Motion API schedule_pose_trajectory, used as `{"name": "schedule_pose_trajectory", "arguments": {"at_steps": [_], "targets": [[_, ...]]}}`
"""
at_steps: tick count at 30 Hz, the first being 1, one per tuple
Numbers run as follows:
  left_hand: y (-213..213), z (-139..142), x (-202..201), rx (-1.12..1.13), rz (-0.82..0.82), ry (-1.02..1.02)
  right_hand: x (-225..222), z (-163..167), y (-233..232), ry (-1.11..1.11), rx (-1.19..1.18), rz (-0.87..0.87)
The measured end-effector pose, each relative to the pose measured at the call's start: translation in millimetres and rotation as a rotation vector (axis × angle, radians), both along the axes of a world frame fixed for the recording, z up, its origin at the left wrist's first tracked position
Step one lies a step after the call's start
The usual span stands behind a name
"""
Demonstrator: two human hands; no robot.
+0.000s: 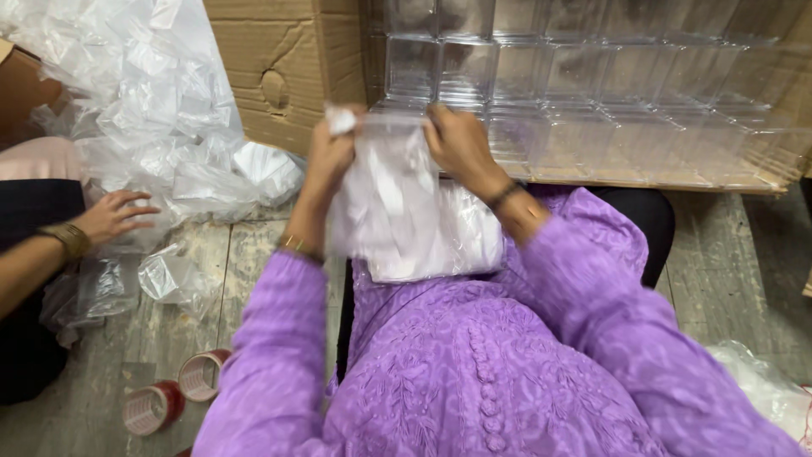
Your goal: The person sits on the floor and wraps clear plastic boxes in thin plastic bags one at a time, then places the wrapped boxes into a large cardboard carton in front of them. They occasionally reposition the carton and reach for empty bags from a pile beside them.
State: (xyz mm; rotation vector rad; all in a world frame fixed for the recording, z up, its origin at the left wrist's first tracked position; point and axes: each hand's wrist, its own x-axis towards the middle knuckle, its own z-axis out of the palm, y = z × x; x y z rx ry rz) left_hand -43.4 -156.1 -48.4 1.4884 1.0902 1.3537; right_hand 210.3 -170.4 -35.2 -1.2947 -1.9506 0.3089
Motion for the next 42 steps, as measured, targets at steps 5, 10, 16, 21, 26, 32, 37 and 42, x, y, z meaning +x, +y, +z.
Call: {"name": "schedule_pose_trajectory", "arguments": {"at_steps": [5, 10, 16, 21, 26, 32, 37, 42], "targets": [[33.9, -19.6, 13.5, -0.105, -0.035, 0.025, -25.1, 0.2, 27.7, -0.259, 0.068, -0.085], [3.5, -38.7, 9.5, -0.264, -0.051, -0.149, -21.2, -14.9, -17.6, 0.242, 0.267, -0.010], [-6.3, -50.6, 12.9, -0.289, -0.003, -0.220, -40.1, -28.6, -31.4, 1.092, -0.545, 0.044], [-32.9, -62.8, 7.9, -0.357, 0.047, -0.270, -37.1, -43.7, -54.2, 0.510, -0.184, -0.011], [-78.7, -39.1, 3.7, -0.674, -0.128, -0.413, -29.5, -30.8, -61.9, 0.950, -0.505, 0.243], [-187.1, 16.6, 15.9, -1.125, -0.221, -0.711, -48.7, -17.8, -90.5, 1.084, -0.692, 0.583], [-230.8, 8.3, -31.3, -0.778, -0.006, -0.451, -55.2, -22.7, -109.5, 0.108, -0.328, 0.522], [-175.2, -43.5, -136.3, -0.412, 0.805, 0.625, -30.4, -6.5, -110.2, 0.020, -0.210, 0.328]]}}
